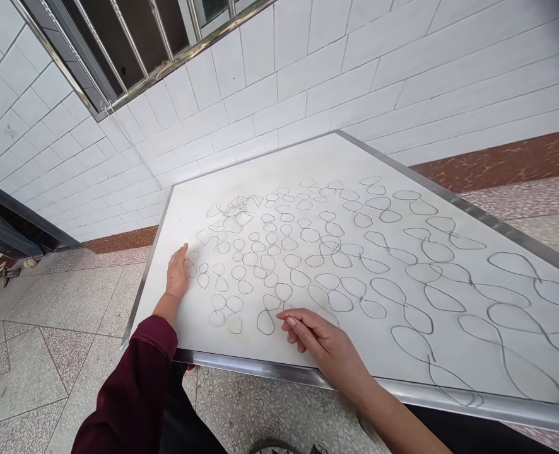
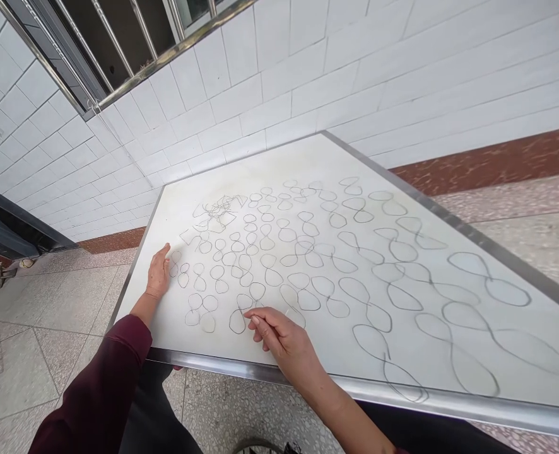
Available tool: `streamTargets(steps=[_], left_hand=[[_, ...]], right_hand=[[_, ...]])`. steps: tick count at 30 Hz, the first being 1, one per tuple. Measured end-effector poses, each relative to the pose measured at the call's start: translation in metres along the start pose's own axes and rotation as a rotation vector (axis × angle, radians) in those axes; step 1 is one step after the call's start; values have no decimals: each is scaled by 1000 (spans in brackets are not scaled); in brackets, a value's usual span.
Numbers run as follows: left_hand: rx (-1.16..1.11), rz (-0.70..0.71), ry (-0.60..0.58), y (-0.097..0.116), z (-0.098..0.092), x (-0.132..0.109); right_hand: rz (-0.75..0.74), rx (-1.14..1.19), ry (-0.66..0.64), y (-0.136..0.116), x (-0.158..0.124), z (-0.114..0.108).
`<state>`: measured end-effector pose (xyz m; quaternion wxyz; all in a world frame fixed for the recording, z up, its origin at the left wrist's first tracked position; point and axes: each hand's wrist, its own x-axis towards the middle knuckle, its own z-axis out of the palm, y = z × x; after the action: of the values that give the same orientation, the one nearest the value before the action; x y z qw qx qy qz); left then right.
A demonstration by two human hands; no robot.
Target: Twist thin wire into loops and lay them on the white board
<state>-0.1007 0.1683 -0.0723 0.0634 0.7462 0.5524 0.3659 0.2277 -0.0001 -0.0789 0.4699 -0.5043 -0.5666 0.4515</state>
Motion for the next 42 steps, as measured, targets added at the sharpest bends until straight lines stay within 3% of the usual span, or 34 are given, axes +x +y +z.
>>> streamTargets(steps=[6,9,12,17,21,25,28,31,34,37,39,42], left_hand=[[-70,-361,319,-22,-2,-1],[-101,-461,355,-29,-4,-1],[-114,-465,309,-24,-9,10],[-72,-251,41,6,-6,57],[1,-123,-161,30,22,86],[80,-98,-184,36,49,91],[116,-98,-144,32,53,89],[133,-76,-69,33,42,89],[135,-2,13,48,20,90],[126,114,56,81,-6,77],[112,218,59,110,-18,57],[121,549,117,155,-25,12]], right_hand=[[-54,-66,27,5,-4,1],[-130,-129,40,7,-5,2],[-208,-182,50,9,-6,2],[-281,-229,51,10,-5,2],[-287,-245,40,10,-5,1],[-270,-217,8,9,-8,1],[-239,-191,-8,8,-9,1],[-224,-175,-16,9,-8,1],[-233,-162,-24,11,-7,3],[-283,-140,-4,10,-9,2],[-316,-110,24,2,-11,0],[-291,-36,106,-25,-15,-4]])
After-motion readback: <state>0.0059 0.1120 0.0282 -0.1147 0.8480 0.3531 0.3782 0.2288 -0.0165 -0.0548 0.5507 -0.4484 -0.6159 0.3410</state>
